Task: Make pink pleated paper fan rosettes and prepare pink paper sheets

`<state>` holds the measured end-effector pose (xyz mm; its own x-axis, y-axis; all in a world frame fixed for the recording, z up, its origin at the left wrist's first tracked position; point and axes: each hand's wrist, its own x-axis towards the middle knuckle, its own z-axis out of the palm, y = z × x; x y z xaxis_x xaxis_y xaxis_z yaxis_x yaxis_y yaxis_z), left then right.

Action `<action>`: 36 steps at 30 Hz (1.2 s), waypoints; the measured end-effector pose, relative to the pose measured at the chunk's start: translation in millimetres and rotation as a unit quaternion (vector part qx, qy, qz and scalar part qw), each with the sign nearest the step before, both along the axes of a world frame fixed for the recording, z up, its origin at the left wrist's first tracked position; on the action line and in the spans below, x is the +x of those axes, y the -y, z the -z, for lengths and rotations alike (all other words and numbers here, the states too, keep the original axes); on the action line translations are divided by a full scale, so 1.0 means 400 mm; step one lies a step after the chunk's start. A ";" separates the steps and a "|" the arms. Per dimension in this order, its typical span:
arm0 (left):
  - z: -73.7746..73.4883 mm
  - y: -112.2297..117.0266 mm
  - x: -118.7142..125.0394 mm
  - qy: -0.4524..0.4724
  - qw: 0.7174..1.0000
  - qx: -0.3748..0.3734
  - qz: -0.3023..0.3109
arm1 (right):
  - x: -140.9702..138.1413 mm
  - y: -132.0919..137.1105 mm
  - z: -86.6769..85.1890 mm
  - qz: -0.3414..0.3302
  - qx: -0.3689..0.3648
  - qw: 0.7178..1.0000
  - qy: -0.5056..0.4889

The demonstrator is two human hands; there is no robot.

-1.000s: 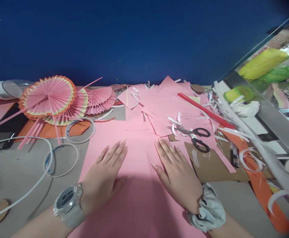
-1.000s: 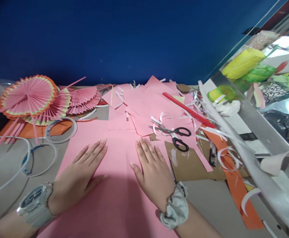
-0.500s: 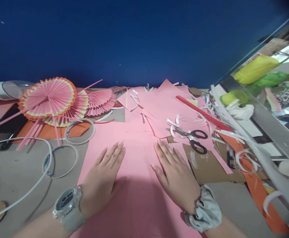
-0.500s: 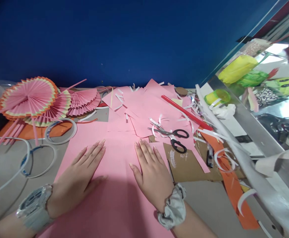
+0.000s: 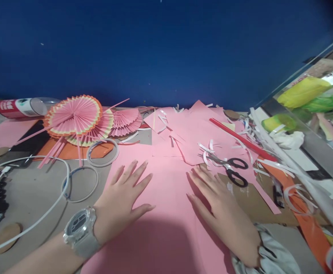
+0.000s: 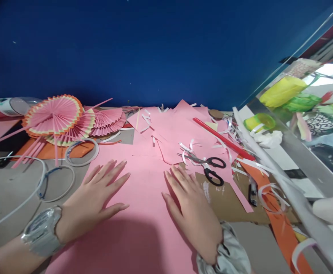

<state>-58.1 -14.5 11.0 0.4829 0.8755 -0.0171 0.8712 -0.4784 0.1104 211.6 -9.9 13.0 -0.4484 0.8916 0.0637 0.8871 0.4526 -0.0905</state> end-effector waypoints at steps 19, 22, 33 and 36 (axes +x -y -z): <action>0.018 0.057 -0.071 -0.065 0.995 0.071 0.022 | 0.028 0.039 0.051 -0.051 0.042 0.993 0.093; 0.022 0.059 -0.068 -0.062 0.996 0.063 0.021 | 0.025 0.044 0.053 -0.039 0.049 0.994 0.092; 0.025 0.055 -0.066 -0.073 0.995 0.068 0.020 | 0.022 0.054 0.046 -0.021 0.032 0.995 0.093; 0.020 0.055 -0.065 -0.070 0.995 0.068 0.019 | 0.024 0.054 0.044 -0.026 0.027 0.995 0.094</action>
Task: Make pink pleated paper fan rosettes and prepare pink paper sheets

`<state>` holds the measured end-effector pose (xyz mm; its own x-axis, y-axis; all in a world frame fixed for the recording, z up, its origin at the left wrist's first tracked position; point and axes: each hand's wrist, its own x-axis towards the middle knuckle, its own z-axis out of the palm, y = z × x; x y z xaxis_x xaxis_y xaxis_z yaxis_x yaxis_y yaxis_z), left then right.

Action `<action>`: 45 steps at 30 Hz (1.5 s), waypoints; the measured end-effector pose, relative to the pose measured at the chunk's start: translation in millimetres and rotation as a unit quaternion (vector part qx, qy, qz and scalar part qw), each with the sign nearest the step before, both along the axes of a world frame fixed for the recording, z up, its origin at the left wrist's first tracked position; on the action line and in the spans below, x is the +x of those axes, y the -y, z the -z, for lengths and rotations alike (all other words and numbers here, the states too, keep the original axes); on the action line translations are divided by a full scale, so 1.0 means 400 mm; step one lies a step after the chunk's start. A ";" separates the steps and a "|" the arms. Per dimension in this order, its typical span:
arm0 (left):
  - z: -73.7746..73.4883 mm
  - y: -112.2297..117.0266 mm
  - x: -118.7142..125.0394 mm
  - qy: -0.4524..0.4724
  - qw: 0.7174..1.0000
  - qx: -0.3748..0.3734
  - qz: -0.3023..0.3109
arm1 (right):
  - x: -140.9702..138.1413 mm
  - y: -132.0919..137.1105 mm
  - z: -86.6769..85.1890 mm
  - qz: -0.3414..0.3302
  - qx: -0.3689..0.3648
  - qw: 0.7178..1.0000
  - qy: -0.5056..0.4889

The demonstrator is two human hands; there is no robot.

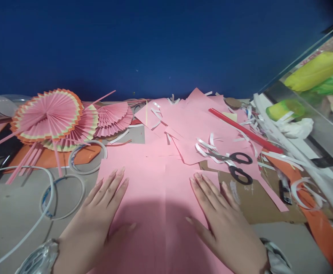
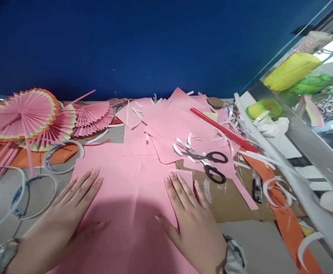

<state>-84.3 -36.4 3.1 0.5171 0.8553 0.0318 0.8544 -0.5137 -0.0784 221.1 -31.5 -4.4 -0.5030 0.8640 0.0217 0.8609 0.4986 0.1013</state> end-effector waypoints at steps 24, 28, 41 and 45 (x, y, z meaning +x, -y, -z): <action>-0.006 0.000 -0.002 0.042 0.998 -0.043 -0.012 | 0.006 0.009 -0.009 0.012 -0.009 1.000 0.013; -0.012 -0.001 -0.002 0.050 0.995 -0.084 -0.010 | 0.008 0.010 -0.008 0.010 -0.009 1.000 0.017; -0.024 -0.002 0.001 0.059 0.992 -0.112 -0.010 | 0.019 0.007 -0.004 0.004 -0.006 1.000 0.023; -0.019 -0.008 -0.003 0.063 0.993 -0.102 0.005 | 0.011 0.011 -0.018 0.003 0.007 1.000 0.026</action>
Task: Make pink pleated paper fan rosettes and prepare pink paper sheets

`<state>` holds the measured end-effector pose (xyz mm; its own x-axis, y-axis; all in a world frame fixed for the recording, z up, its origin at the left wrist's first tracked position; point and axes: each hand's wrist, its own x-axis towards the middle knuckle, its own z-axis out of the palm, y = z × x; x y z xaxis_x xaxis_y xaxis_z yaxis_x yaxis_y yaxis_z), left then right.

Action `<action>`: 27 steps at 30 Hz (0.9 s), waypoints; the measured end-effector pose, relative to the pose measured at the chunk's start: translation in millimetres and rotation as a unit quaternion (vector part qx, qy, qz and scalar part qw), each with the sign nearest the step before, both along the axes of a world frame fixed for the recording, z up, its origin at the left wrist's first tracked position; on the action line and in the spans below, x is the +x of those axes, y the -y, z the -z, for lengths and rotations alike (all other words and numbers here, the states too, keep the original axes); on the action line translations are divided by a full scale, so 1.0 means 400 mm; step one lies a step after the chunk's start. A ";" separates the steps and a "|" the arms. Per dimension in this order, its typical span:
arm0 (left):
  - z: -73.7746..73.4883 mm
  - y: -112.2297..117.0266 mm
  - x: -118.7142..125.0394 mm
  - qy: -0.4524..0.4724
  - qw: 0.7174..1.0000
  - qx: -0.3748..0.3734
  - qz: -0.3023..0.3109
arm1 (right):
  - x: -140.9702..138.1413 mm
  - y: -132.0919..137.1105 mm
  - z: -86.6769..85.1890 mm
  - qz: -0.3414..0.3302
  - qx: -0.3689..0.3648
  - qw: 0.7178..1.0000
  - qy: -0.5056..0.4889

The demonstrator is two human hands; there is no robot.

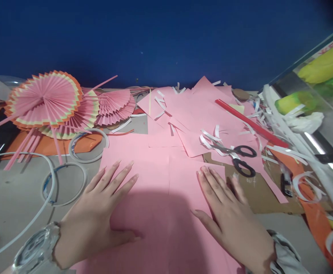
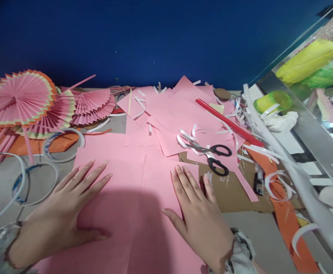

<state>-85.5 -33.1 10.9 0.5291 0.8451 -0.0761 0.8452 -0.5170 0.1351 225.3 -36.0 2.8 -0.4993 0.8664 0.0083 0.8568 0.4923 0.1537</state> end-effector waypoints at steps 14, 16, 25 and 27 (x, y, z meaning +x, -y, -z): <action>-0.009 0.038 0.032 0.011 0.995 0.034 0.092 | -0.043 0.101 0.004 -0.022 -0.019 1.000 -0.012; -0.006 0.038 0.030 0.010 0.996 0.029 0.089 | -0.044 0.101 0.005 -0.018 -0.024 0.999 -0.017; -0.007 0.049 0.036 -0.007 0.998 0.012 0.069 | -0.052 0.107 -0.002 -0.003 -0.030 0.999 -0.031; -0.007 0.051 0.039 -0.003 0.998 0.017 0.064 | -0.052 0.108 -0.003 0.001 -0.033 0.999 -0.032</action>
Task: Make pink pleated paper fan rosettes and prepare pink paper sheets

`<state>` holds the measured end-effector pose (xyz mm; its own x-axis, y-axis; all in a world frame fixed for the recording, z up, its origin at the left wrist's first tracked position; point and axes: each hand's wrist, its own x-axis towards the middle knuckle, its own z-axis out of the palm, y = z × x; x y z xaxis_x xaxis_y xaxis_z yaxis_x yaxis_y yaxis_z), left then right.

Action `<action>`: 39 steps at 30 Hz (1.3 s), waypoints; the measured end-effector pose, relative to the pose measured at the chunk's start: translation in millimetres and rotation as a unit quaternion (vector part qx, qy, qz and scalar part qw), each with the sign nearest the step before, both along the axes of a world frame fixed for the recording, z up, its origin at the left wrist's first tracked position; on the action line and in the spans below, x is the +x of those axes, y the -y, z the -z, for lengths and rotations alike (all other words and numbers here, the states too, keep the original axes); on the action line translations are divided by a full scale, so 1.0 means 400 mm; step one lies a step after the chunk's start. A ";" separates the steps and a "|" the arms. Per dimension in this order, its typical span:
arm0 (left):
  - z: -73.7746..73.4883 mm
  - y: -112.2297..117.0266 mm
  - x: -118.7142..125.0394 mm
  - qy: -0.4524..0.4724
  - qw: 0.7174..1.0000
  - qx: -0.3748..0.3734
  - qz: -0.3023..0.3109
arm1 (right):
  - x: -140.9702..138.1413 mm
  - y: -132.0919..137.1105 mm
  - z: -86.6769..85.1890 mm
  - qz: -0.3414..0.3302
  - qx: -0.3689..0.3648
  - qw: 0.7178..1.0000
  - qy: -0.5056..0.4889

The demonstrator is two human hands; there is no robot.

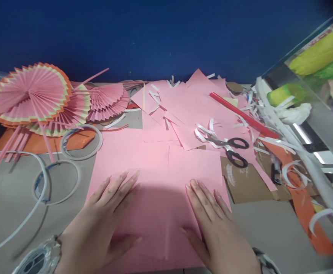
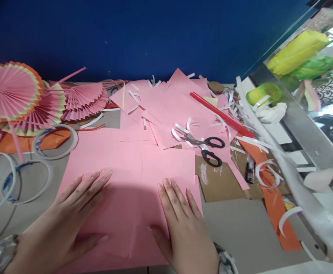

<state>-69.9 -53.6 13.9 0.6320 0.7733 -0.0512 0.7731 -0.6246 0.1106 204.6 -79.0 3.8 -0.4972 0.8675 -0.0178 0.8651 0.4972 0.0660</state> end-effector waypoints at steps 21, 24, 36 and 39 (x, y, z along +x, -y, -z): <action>0.000 0.013 0.011 -0.023 0.999 0.007 -0.027 | -0.005 0.007 0.013 0.017 0.004 0.999 -0.035; -0.003 0.012 0.013 -0.014 0.999 0.007 -0.030 | -0.003 0.010 0.016 0.022 0.001 0.999 -0.034; -0.001 0.011 0.009 -0.002 0.999 -0.011 -0.031 | 0.013 0.006 0.007 -0.003 -0.006 1.000 -0.025; 0.001 0.011 0.007 -0.004 0.999 -0.013 -0.030 | 0.014 0.005 0.005 -0.001 -0.011 1.000 -0.024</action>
